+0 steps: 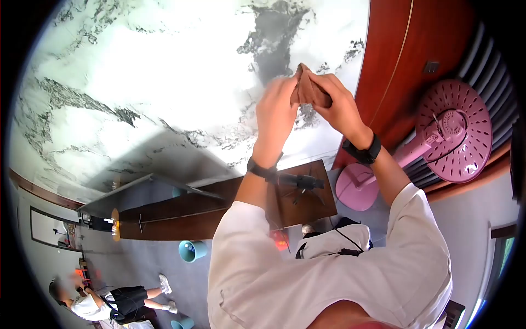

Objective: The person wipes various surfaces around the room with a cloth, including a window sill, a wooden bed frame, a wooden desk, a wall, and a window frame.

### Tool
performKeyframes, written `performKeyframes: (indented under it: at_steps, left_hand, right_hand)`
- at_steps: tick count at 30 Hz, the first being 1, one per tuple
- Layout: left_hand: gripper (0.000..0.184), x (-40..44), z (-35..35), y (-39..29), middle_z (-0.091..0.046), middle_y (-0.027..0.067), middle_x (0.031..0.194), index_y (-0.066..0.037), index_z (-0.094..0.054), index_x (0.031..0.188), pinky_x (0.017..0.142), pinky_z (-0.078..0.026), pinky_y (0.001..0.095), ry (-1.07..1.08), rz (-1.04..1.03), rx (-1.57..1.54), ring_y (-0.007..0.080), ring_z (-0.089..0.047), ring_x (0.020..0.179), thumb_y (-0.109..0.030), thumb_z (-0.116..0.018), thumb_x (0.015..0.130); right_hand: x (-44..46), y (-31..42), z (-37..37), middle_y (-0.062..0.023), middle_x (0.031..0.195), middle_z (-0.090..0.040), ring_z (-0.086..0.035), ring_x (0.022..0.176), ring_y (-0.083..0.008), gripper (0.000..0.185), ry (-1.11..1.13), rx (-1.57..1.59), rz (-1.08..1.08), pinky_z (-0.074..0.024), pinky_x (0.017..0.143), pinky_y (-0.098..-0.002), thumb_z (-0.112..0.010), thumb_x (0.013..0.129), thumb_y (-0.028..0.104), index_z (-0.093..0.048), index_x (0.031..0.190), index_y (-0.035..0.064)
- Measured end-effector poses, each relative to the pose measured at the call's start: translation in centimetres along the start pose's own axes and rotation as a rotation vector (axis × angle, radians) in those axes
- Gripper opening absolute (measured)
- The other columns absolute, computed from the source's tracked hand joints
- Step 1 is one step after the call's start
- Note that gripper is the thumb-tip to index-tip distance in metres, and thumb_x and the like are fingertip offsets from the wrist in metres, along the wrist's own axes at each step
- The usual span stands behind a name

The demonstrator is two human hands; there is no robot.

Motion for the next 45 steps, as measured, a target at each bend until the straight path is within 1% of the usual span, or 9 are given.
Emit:
performKeyframes:
  at_steps: [2, 8, 12, 17, 26, 29, 36, 41, 45]
  left_hand:
    - [0.054, 1.7, 0.0, 0.2, -0.065, 0.0064, 0.101, -0.011, -0.063, 0.121, 0.075, -0.054, 0.0404, -0.112, -0.088, 0.045, 0.0303, -0.063, 0.094, 0.009, -0.069, 0.072]
    - [0.039, 5.5, -2.9, 4.1, -0.065, 0.0064, 0.109, -0.008, -0.065, 0.109, 0.08, -0.054, 0.0407, -0.214, -0.027, 0.072, 0.0307, -0.063, 0.101, 0.007, -0.068, 0.072]
    - [0.045, 5.4, -5.7, 7.7, -0.066, 0.0046, 0.108, -0.01, -0.067, 0.113, 0.081, -0.054, 0.04, -0.227, -0.067, 0.128, 0.0298, -0.061, 0.101, 0.007, -0.066, 0.071]
    - [0.05, 3.5, -5.6, 9.3, -0.065, 0.0047, 0.107, -0.007, -0.069, 0.116, 0.079, -0.054, 0.0375, -0.261, -0.049, 0.119, 0.0292, -0.061, 0.098, 0.008, -0.063, 0.069]
    - [0.051, 6.6, -4.6, 7.6, -0.065, 0.006, 0.105, -0.005, -0.07, 0.111, 0.079, -0.052, 0.0358, -0.298, -0.013, 0.115, 0.0284, -0.06, 0.095, 0.013, -0.057, 0.065]
    - [0.052, 9.1, -5.0, 5.4, -0.065, 0.0031, 0.101, -0.011, -0.072, 0.114, 0.075, -0.052, 0.0377, -0.37, -0.09, 0.153, 0.0274, -0.061, 0.091, 0.011, -0.064, 0.068]
    - [0.052, 9.6, -10.5, 3.1, -0.064, 0.0013, 0.1, -0.014, -0.073, 0.114, 0.071, -0.053, 0.0386, -0.259, -0.066, 0.055, 0.0267, -0.06, 0.093, 0.009, -0.067, 0.067]
    - [0.052, 5.4, -12.7, 5.3, -0.065, 0.004, 0.104, -0.01, -0.072, 0.115, 0.074, -0.054, 0.0397, -0.19, -0.035, 0.02, 0.0284, -0.06, 0.096, 0.01, -0.066, 0.067]
    - [0.05, 4.2, -11.1, 6.7, -0.065, 0.0075, 0.106, -0.005, -0.071, 0.114, 0.079, -0.052, 0.0397, -0.216, -0.008, 0.021, 0.0311, -0.06, 0.097, 0.014, -0.064, 0.068]
  right_hand:
    - [2.0, -0.3, -0.1, -0.0107, 0.103, -0.061, -0.063, 0.087, -0.0329, 0.059, -0.05, -0.05, 0.031, -0.0536, 0.072, -0.0378, -0.07, 0.073, -0.006, -0.06, 0.128, 0.011]
    - [6.0, -3.9, -1.7, -0.0117, 0.099, -0.061, -0.059, 0.092, -0.0351, 0.049, -0.216, -0.196, 0.112, -0.0517, 0.077, -0.0425, -0.072, 0.072, -0.003, -0.063, 0.118, 0.0108]
    - [6.1, -7.9, -4.9, -0.0114, 0.103, -0.061, -0.059, 0.096, -0.0341, 0.048, -0.251, -0.262, 0.115, -0.0513, 0.08, -0.0425, -0.072, 0.069, -0.003, -0.063, 0.115, 0.0084]
    - [5.0, -9.1, -7.9, -0.0104, 0.106, -0.06, -0.058, 0.095, -0.0322, 0.058, -0.274, -0.179, 0.169, -0.051, 0.079, -0.0401, -0.07, 0.069, -0.007, -0.063, 0.124, 0.0091]
    - [8.1, -8.5, -5.6, -0.0119, 0.108, -0.06, -0.059, 0.097, -0.0337, 0.063, -0.251, -0.098, 0.211, -0.0516, 0.079, -0.0411, -0.072, 0.063, -0.006, -0.063, 0.123, 0.0085]
    - [9.4, -9.1, -3.0, -0.0125, 0.109, -0.061, -0.06, 0.096, -0.0341, 0.062, -0.317, -0.12, 0.187, -0.0526, 0.076, -0.04, -0.072, 0.062, -0.009, -0.064, 0.121, 0.0093]
    - [6.9, -13.1, 0.8, -0.0111, 0.108, -0.06, -0.062, 0.094, -0.0293, 0.063, -0.367, -0.082, 0.084, -0.0522, 0.076, -0.0343, -0.075, 0.071, -0.011, -0.062, 0.129, 0.0099]
    - [2.7, -15.9, -2.1, -0.0121, 0.108, -0.059, -0.062, 0.092, -0.031, 0.064, -0.299, -0.026, -0.017, -0.052, 0.076, -0.0352, -0.075, 0.069, -0.012, -0.062, 0.127, 0.0104]
    - [3.3, -14.8, -3.8, -0.0123, 0.108, -0.059, -0.061, 0.093, -0.0321, 0.067, -0.247, 0.021, 0.038, -0.0522, 0.076, -0.0368, -0.073, 0.063, -0.014, -0.063, 0.126, 0.0092]
Point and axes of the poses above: each hand's wrist, its own x-axis towards the middle knuckle, its own z-axis out of the back of the hand, y = z × x, the point moved 9 cm from there along x, towards the middle knuckle
